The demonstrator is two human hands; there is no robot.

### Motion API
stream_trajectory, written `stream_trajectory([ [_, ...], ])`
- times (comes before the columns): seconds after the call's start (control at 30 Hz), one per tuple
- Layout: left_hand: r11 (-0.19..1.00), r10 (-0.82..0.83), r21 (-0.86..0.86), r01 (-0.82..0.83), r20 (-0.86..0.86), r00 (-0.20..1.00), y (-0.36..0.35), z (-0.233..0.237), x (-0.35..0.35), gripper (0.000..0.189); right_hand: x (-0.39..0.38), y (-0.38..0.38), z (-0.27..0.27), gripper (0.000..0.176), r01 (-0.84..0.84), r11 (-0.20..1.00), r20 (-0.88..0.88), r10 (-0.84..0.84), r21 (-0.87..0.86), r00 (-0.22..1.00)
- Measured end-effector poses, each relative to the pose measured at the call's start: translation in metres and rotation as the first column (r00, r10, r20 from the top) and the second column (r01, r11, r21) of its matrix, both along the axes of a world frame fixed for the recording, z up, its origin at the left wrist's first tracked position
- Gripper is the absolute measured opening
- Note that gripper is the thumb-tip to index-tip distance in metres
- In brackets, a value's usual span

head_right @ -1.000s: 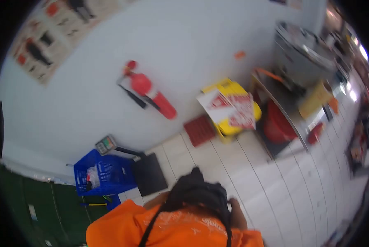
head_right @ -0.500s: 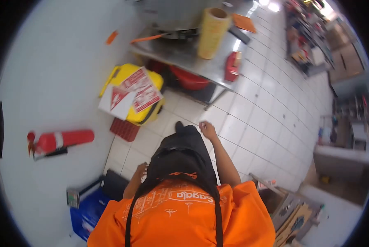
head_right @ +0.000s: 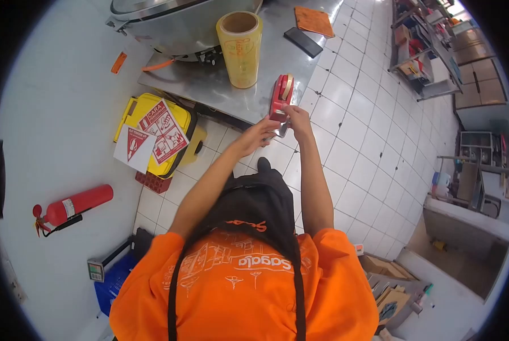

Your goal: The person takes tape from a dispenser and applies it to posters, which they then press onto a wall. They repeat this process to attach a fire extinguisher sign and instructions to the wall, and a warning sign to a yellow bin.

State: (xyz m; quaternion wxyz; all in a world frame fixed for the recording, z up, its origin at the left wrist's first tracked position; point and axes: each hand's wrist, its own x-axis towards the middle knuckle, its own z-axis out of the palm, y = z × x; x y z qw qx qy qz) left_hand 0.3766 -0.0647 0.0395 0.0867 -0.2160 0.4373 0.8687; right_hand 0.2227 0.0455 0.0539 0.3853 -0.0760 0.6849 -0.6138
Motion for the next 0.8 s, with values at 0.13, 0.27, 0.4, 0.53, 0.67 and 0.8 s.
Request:
stream_trajectory([
  [0.13,0.978,0.206,0.017,-0.209,0.120,0.971,0.012,-0.018,-0.047,0.067,-0.002,0.002,-0.005,0.028,0.063,0.998,0.091,-0.064,0.014,0.994],
  [0.27,0.948,0.314,0.036,-0.317,0.076,0.946,0.015,-0.015,-0.041,0.046,0.051,0.038,0.030,0.021,-0.017,0.996,0.158,0.003,0.085,0.987],
  [0.4,0.947,0.310,-0.114,-0.299,0.097,0.946,0.019,-0.019,-0.041,0.030,0.092,0.082,0.034,0.021,-0.173,0.977,0.223,0.141,0.127,0.964],
  [0.53,0.872,0.440,-0.262,-0.413,0.053,0.896,0.032,-0.041,-0.051,0.027,0.096,0.097,0.009,0.017,-0.211,0.975,0.372,0.170,0.072,0.912],
  [0.67,0.771,0.582,-0.416,-0.482,0.154,0.799,0.038,-0.051,-0.056,0.020,0.093,0.092,0.005,0.018,-0.185,0.981,0.562,0.119,0.061,0.818],
  [0.8,0.662,0.673,-0.568,-0.489,0.163,0.722,0.027,-0.046,-0.025,0.016,0.097,0.084,0.002,0.017,-0.321,0.945,0.583,0.227,0.060,0.780],
])
